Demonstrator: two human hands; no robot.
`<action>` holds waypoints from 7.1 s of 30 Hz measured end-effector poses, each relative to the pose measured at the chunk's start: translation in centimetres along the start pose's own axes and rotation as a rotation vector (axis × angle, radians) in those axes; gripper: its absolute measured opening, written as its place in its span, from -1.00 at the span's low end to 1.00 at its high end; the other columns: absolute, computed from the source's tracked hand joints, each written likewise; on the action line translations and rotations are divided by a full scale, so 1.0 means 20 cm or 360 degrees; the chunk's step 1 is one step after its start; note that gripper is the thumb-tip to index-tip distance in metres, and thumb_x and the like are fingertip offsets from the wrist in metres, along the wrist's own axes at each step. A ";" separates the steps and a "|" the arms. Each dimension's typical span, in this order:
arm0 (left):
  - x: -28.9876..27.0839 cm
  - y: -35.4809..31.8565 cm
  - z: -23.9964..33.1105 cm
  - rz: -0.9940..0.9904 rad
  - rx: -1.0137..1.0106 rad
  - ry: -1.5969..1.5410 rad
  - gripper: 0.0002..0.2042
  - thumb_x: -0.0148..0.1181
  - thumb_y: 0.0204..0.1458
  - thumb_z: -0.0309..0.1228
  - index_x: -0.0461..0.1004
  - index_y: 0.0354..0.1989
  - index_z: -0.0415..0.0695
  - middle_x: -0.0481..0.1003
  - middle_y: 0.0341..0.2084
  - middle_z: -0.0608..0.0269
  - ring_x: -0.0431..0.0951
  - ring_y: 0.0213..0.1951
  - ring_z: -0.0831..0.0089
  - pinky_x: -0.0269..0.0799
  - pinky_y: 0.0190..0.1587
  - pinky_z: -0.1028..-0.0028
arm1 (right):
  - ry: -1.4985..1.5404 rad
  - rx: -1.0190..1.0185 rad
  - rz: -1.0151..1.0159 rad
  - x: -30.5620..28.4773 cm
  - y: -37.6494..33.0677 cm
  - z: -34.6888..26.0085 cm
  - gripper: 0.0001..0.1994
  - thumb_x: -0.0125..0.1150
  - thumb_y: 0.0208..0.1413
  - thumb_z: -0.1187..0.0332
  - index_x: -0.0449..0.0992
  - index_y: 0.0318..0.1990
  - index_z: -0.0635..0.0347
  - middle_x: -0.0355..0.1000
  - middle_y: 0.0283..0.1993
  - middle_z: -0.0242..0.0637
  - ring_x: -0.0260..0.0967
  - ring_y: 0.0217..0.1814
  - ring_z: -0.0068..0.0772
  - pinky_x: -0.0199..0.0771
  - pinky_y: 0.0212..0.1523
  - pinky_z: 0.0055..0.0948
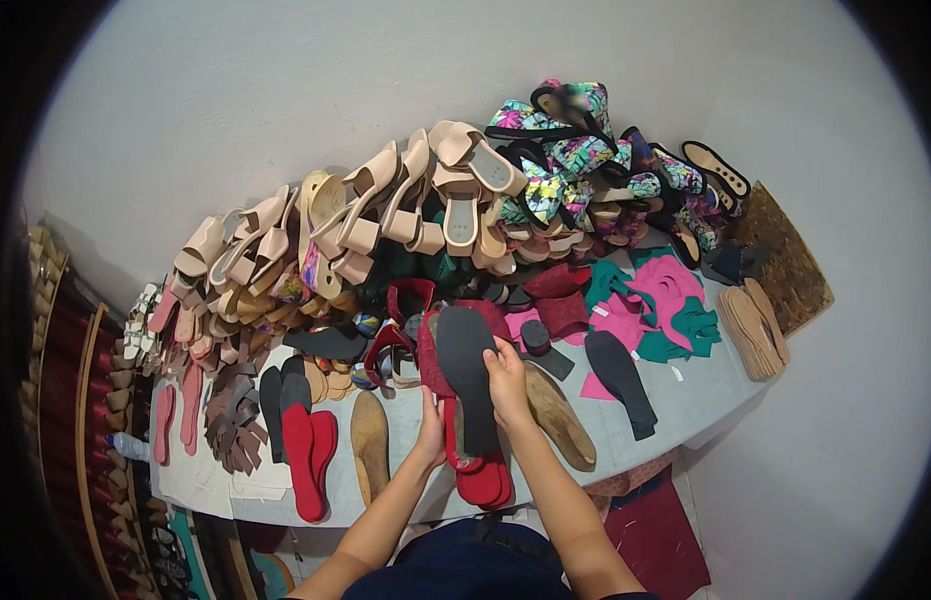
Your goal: Assembling shoe components by fitting uppers to soles using lasts and applying adhesive.
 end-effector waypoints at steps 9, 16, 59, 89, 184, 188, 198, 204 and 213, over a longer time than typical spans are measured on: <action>0.00 0.01 -0.03 0.0095 0.0048 0.0110 -0.30 -0.50 -0.04 0.24 0.14 0.07 -0.09 0.34 -0.12 0.30 0.36 -0.13 0.50 0.28 -0.08 0.47 | -0.1196 -0.0325 0.0374 0.02 -0.01 0.01 -0.72 -0.06 0.03 0.42 0.29 -0.06 0.22 0.14 -0.13 -0.18 0.07 -0.02 -0.31 0.02 0.04 -0.43; -0.01 0.00 -0.03 0.0033 0.0097 0.0248 -0.51 -0.19 0.02 -0.02 0.23 -0.05 -0.19 0.41 -0.28 0.21 0.43 -0.26 0.49 0.36 -0.22 0.54 | -0.1396 -0.0435 0.0409 0.03 -0.03 0.03 -0.65 -0.05 -0.02 0.38 0.26 -0.02 0.21 0.11 -0.12 -0.06 0.03 -0.01 -0.12 -0.03 0.05 -0.27; 0.14 -0.12 0.08 -0.0682 -0.0168 0.0525 -0.58 0.11 -0.15 -0.58 0.13 -0.07 -0.24 0.38 -0.24 0.09 0.46 -0.30 0.42 0.41 -0.22 0.44 | -0.2114 -0.0969 -0.0148 0.21 0.26 -0.32 -0.69 -0.25 0.12 0.19 0.32 -0.45 0.22 0.31 -0.50 -0.13 0.23 -0.32 -0.03 0.18 -0.29 -0.15; 0.09 -0.17 -0.01 -0.0538 -0.0458 0.0287 -0.50 -0.09 -0.34 -0.65 0.13 -0.07 -0.17 0.33 -0.37 0.22 0.39 -0.39 0.51 0.34 -0.34 0.57 | -0.0984 -0.0531 -0.0086 0.16 0.31 -0.29 -0.41 -0.49 0.15 -0.01 0.08 -0.79 0.22 0.07 -0.84 -0.29 0.13 -0.76 -0.39 0.05 -0.69 -0.44; -0.68 -0.62 0.34 -0.0058 0.0040 -0.0487 -0.52 -0.10 0.02 -0.46 -0.10 0.11 0.08 0.32 -0.31 0.09 0.42 -0.38 0.32 0.43 -0.35 0.37 | -0.0700 0.1082 0.0097 0.17 -0.67 0.81 -0.56 -0.11 0.04 0.04 0.28 -0.14 0.27 0.28 -0.21 -0.13 0.26 -0.14 -0.33 0.26 -0.14 -0.33; -0.67 -0.62 0.34 -0.0069 0.0024 -0.0446 -0.52 -0.10 0.02 -0.46 -0.10 0.10 0.08 0.32 -0.31 0.09 0.41 -0.38 0.33 0.42 -0.35 0.38 | -0.1535 0.0672 -0.0053 0.12 -0.73 0.81 -0.49 -0.03 -0.02 0.02 0.28 -0.14 0.38 0.28 -0.30 0.00 0.27 -0.19 -0.08 0.24 -0.15 -0.28; -0.62 -0.61 0.33 -0.0152 -0.0003 -0.0403 -0.54 -0.10 0.02 -0.45 -0.07 0.09 0.03 0.33 -0.30 0.08 0.44 -0.38 0.31 0.44 -0.35 0.36 | -0.2808 -0.0620 -0.0493 0.29 -0.69 0.55 -0.52 0.03 -0.17 0.40 0.21 0.03 0.01 0.15 -0.07 0.07 0.25 -0.14 -0.01 0.27 -0.10 -0.25; -0.61 -0.60 0.31 -0.0193 -0.0029 -0.0343 -0.55 -0.10 0.02 -0.46 -0.07 0.09 0.03 0.31 -0.30 0.06 0.41 -0.37 0.31 0.43 -0.31 0.35 | -0.2871 0.0684 -0.0982 0.35 -0.65 0.49 -0.55 0.12 -0.14 0.12 0.29 -0.12 0.18 0.36 -0.22 -0.04 0.36 -0.23 -0.03 0.37 -0.24 -0.24; -0.60 -0.60 0.31 -0.0133 -0.0023 -0.0311 -0.55 -0.09 0.02 -0.46 -0.06 0.08 0.02 0.32 -0.30 0.06 0.43 -0.38 0.31 0.44 -0.32 0.35 | -0.2855 -0.0547 -0.0276 0.35 -0.75 0.44 -0.54 0.18 -0.23 0.01 0.37 -0.36 0.27 0.34 -0.46 -0.13 0.31 -0.31 -0.20 0.35 -0.42 -0.32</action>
Point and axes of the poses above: each hand's wrist, its own y-axis towards the middle knuckle, its own x-axis out of the palm, z = x × y, the point moved 4 cm from there along y, towards the middle knuckle
